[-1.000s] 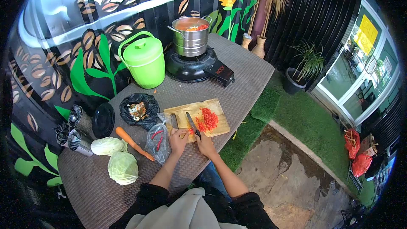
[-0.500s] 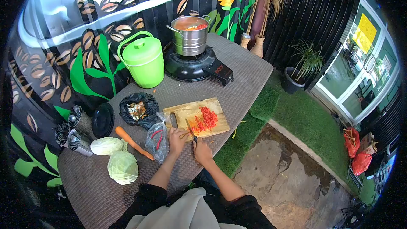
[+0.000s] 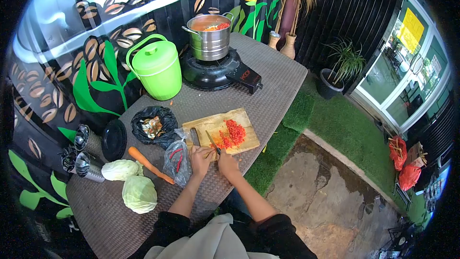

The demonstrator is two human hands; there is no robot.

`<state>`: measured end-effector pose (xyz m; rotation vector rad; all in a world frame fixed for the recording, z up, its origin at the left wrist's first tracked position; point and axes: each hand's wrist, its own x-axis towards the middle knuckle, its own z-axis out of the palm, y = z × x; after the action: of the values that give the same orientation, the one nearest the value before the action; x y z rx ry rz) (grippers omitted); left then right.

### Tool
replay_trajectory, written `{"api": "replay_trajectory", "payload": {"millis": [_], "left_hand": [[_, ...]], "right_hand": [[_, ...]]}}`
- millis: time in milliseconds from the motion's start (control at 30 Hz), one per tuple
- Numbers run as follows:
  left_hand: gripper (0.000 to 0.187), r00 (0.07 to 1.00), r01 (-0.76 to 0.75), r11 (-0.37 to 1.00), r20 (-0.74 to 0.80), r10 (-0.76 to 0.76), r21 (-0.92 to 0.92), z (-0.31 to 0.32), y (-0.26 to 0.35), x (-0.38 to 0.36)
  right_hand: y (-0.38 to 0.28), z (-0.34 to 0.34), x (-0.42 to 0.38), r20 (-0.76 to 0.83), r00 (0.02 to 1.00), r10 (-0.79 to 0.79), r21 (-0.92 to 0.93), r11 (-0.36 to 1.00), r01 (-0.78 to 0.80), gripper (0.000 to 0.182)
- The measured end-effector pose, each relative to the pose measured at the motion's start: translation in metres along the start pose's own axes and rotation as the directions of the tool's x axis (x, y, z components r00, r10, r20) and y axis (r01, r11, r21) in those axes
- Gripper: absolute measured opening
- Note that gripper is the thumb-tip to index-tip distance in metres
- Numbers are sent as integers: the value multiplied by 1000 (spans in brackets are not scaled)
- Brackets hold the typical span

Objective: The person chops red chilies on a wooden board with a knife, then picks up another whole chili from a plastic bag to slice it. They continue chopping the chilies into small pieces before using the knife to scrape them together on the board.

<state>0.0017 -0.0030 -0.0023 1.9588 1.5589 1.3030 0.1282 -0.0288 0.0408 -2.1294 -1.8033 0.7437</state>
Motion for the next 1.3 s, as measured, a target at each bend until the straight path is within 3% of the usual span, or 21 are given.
{"api": "replay_trajectory", "payload": {"millis": [100, 167, 267, 500, 567, 800, 967, 1100, 1167, 1233, 1300], "left_hand": [[13, 1000, 9, 999, -3, -9, -51, -2, 0, 0], [12, 1000, 19, 999, -2, -19, -44, -2, 0, -1], [12, 998, 58, 995, 2, -58, -79, -2, 0, 1], [15, 998, 51, 993, -15, -53, -106, -12, 0, 1], [17, 998, 64, 994, -13, -66, -94, -10, -1, 1], [22, 997, 16, 999, -71, -19, -47, -6, 2, 4], [21, 999, 8, 1000, -53, -8, -15, -7, 0, 2], [20, 1000, 7, 1000, -18, -7, -22, -8, -1, 2], [20, 999, 21, 997, -41, -24, -71, -5, -3, 2], [20, 997, 42, 993, -60, -49, -114, -7, -1, 1], [21, 997, 19, 999, -74, -22, -42, -7, 1, 2]], "right_hand": [[0, -9, 5, 122, 992, -12, -2, 1000, 13, 33], [3, 9, -5, -24, 1000, -18, 22, 1000, 18, 34], [-2, 16, -11, -19, 998, 51, 58, 997, -50, 33], [-7, 3, -4, 53, 999, 8, 11, 1000, -8, 29], [-14, 10, -14, 23, 995, 98, 39, 994, -99, 28], [-3, -2, 6, 77, 997, -4, -5, 1000, 4, 33], [-8, 20, -9, -13, 997, 73, 53, 996, -72, 37], [-10, 9, 7, -9, 999, 49, 19, 999, -49, 37], [-8, -2, 10, 37, 997, -66, -96, 993, 70, 25], [-10, -1, -1, 30, 999, -35, -76, 996, 37, 29], [-11, 7, -9, 18, 1000, -3, -56, 998, 4, 33]]}}
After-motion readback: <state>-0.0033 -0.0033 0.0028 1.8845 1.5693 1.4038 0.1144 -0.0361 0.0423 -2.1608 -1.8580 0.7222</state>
